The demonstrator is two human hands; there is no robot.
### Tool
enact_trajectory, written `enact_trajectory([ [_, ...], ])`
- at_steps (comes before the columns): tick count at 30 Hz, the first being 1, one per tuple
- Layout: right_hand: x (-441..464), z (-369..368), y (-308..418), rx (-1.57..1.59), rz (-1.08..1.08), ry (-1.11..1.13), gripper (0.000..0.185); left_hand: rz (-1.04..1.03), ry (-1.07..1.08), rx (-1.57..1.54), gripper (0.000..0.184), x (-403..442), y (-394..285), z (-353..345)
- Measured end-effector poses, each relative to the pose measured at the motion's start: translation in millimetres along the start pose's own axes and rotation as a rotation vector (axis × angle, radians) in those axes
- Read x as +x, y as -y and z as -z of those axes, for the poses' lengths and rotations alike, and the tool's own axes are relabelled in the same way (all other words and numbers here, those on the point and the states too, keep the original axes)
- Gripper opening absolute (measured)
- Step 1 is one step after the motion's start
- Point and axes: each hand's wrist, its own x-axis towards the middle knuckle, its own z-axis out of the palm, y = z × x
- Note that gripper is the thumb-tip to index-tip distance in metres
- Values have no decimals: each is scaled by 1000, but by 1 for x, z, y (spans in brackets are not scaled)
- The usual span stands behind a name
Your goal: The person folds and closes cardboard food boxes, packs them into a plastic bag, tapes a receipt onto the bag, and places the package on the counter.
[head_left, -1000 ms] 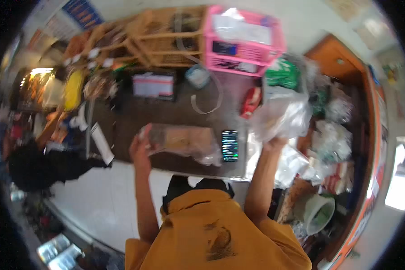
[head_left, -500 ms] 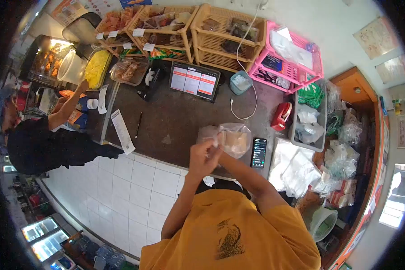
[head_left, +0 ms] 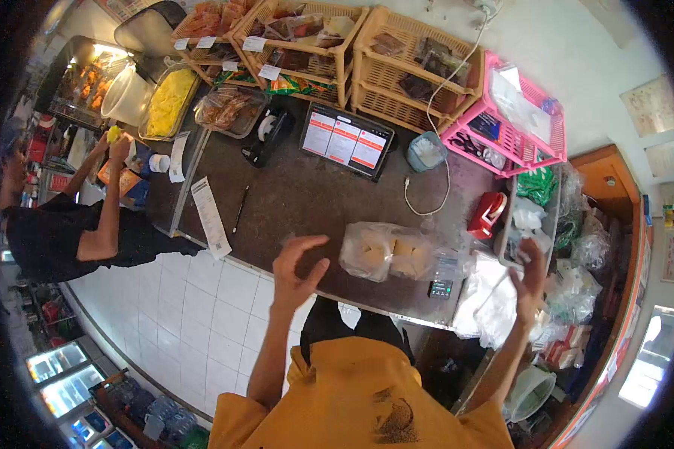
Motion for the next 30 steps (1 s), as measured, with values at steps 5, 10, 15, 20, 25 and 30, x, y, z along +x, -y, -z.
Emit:
enact_trajectory([
  [5,-17,-132,-64,-165,70,435,102,65,334,292,110,-3,110,-77],
  [10,-6,-253,-36,-226,408,622,56,-9,657,219,109,23,92,-181],
  [15,6,-246,96,198,379,1124,32,26,580,-13,102,-20,117,-219],
  [20,100,-218,115,620,321,913,34,93,404,-116,94,-69,140,-199],
  [25,132,-337,83,76,147,753,41,168,177,-44,87,-109,179,-140],
  [30,111,-485,40,-577,356,535,72,131,95,74,79,-122,219,-79],
])
